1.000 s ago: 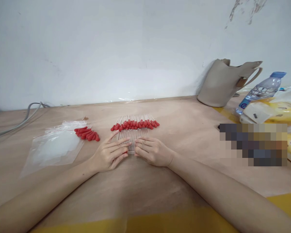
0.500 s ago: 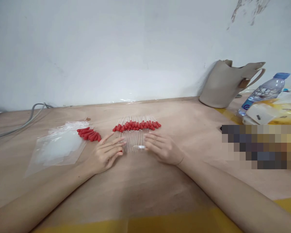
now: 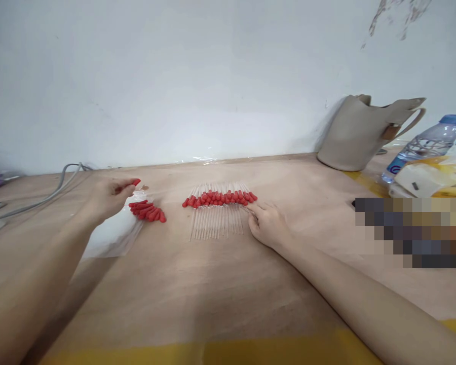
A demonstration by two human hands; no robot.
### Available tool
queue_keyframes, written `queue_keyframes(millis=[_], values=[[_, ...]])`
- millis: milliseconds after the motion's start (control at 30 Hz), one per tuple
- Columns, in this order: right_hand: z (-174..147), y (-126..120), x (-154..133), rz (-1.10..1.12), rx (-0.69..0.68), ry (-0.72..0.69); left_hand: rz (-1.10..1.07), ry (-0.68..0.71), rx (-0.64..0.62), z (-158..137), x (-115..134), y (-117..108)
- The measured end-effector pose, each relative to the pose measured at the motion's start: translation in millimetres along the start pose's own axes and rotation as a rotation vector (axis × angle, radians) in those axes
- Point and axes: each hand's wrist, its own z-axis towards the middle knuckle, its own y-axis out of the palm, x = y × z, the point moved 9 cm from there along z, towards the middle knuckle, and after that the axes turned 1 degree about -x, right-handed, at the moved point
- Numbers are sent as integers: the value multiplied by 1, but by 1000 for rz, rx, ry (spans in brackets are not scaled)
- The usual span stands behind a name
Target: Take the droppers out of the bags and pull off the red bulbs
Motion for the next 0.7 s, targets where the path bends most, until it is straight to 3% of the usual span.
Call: queue_keyframes(millis=[100, 200, 367, 700], values=[[1, 3, 0, 19, -19, 32, -74, -91, -20, 8, -32, 0], [1, 4, -5, 33, -28, 34, -109, -121, -30, 11, -48, 7], [1, 1, -15, 11, -14, 13, -100, -142, -171, 9, -52, 24], [0, 3, -23, 26, -61, -54, 57, -205, -238, 8, -59, 20]])
